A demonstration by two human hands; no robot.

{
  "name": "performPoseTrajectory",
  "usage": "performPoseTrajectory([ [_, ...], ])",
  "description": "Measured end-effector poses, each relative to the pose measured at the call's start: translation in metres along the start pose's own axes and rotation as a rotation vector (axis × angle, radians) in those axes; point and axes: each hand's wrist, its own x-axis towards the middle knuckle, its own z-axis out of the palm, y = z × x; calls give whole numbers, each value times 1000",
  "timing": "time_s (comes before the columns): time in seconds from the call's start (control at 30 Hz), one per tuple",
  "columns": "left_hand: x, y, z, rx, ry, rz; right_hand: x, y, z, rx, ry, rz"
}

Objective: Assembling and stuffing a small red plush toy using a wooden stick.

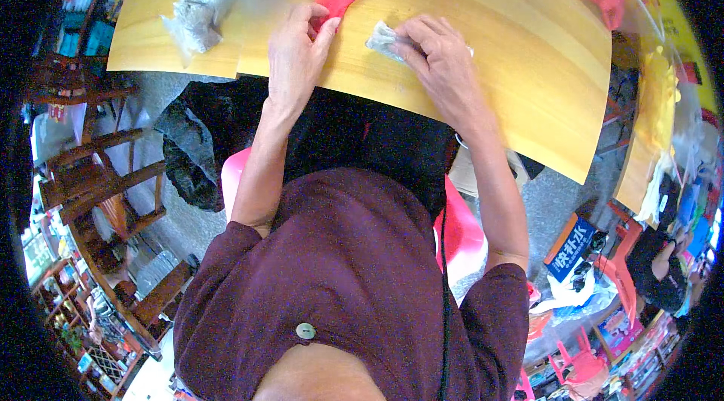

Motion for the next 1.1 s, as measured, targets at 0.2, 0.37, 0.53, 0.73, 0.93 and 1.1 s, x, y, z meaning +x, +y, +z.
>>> performPoseTrajectory([
  [0.2, 2, -6, 1, 20, -31, 16, -2, -6, 4, 5, 45, -25],
  [0.37, 8, -5, -2, 39, -78, -23, -1, -6, 7, 15, 23, 31],
  [0.53, 13, -9, -9, -265, -143, -173, 3, 1, 18, 210, 206, 94],
  [0.73, 6, 1, 0, -272, -82, 10, 19, -8, 35, 435, 167, 178],
  [0.93, 7, 11, 5, -644, -183, -254, 29, -5, 42, 552, 214, 225],
  [1.1, 5, 7, 7, -852, -186, -288, 37, 5, 41, 556, 170, 250],
])
